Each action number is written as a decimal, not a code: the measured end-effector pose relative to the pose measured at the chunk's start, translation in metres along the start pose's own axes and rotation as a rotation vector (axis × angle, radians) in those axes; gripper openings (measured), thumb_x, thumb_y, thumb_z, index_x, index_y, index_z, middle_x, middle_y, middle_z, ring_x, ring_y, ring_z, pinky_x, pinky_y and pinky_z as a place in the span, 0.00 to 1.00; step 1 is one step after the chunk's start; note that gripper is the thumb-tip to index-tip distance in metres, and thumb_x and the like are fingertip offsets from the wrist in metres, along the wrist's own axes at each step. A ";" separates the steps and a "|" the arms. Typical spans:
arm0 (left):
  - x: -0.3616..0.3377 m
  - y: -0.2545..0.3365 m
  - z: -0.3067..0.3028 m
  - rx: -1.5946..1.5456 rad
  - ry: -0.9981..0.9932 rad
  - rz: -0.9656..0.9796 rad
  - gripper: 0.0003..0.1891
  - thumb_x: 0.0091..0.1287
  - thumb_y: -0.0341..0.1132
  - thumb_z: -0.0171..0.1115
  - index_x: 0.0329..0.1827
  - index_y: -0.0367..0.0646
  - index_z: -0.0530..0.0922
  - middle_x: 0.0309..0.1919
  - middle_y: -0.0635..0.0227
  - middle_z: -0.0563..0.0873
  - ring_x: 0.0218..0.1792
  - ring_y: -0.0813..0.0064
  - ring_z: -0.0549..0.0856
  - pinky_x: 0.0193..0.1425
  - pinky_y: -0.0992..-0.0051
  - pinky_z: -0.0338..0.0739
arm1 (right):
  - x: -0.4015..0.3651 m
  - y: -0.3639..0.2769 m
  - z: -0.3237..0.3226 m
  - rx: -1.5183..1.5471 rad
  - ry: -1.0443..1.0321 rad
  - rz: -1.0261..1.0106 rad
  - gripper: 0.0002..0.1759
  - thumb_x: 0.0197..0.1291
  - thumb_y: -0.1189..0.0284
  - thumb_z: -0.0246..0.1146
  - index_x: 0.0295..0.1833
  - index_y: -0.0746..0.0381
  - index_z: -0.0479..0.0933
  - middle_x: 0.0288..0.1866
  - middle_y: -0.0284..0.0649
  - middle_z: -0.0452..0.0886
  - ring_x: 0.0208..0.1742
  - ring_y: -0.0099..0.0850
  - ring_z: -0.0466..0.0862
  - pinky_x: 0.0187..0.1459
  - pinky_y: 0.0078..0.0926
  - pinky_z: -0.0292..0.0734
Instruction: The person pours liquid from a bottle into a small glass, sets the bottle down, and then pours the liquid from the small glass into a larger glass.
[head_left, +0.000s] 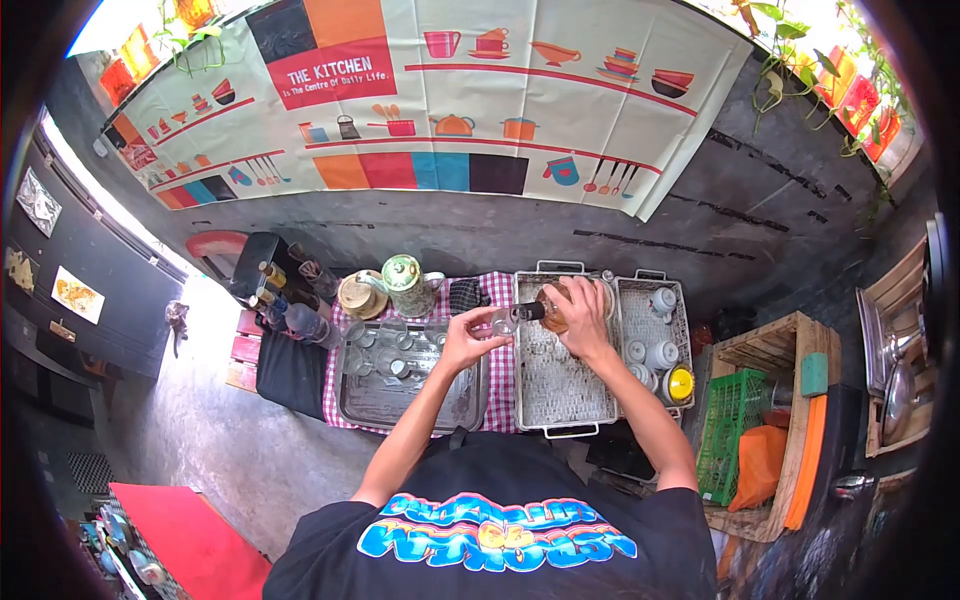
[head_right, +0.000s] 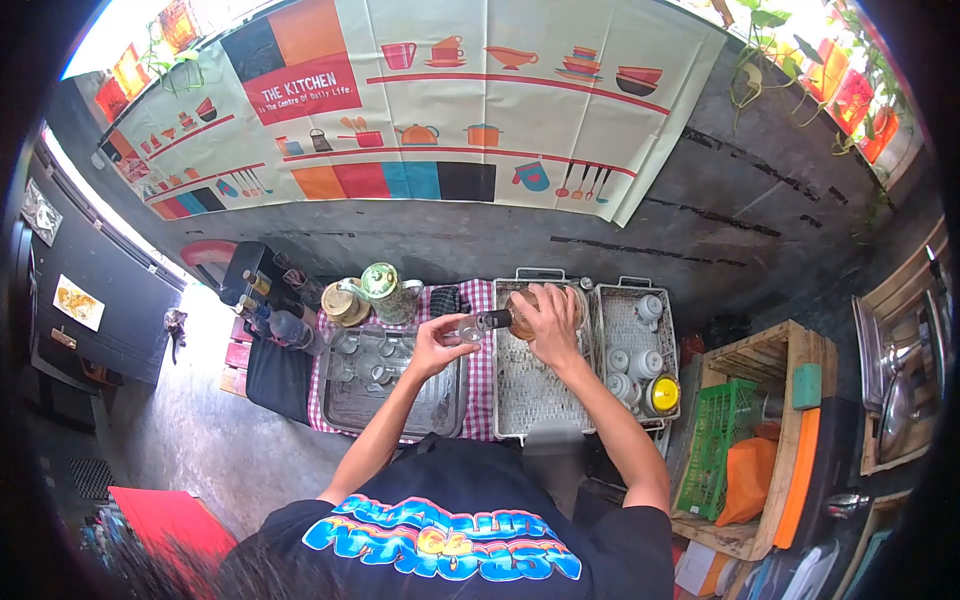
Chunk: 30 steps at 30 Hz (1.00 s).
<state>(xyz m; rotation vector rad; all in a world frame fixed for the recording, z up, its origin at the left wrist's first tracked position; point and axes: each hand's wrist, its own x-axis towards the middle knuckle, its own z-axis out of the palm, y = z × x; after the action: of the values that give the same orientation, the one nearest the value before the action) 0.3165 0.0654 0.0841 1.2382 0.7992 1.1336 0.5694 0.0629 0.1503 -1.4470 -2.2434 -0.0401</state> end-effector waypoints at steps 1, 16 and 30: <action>0.000 0.001 0.000 0.010 0.003 -0.001 0.29 0.53 0.23 0.80 0.60 0.33 0.80 0.50 0.61 0.88 0.50 0.73 0.88 0.58 0.69 0.87 | 0.000 0.000 0.000 -0.002 0.004 -0.005 0.46 0.37 0.85 0.70 0.69 0.49 0.74 0.67 0.45 0.70 0.71 0.49 0.67 0.75 0.63 0.52; 0.000 0.001 0.005 -0.023 -0.015 -0.006 0.28 0.55 0.19 0.77 0.61 0.32 0.80 0.50 0.60 0.87 0.51 0.73 0.87 0.59 0.70 0.87 | 0.003 0.000 -0.011 -0.028 -0.028 -0.029 0.43 0.40 0.85 0.68 0.69 0.50 0.75 0.67 0.46 0.71 0.71 0.51 0.68 0.75 0.64 0.52; 0.003 -0.005 0.005 -0.050 -0.019 0.004 0.27 0.55 0.20 0.77 0.60 0.33 0.80 0.50 0.61 0.88 0.51 0.73 0.87 0.59 0.70 0.87 | 0.007 0.001 -0.017 -0.068 -0.040 -0.063 0.39 0.46 0.86 0.65 0.68 0.49 0.75 0.67 0.49 0.72 0.70 0.53 0.68 0.74 0.68 0.52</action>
<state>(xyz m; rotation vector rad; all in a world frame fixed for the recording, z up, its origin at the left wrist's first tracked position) 0.3233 0.0666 0.0803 1.2077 0.7496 1.1367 0.5741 0.0644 0.1673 -1.4227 -2.3404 -0.1093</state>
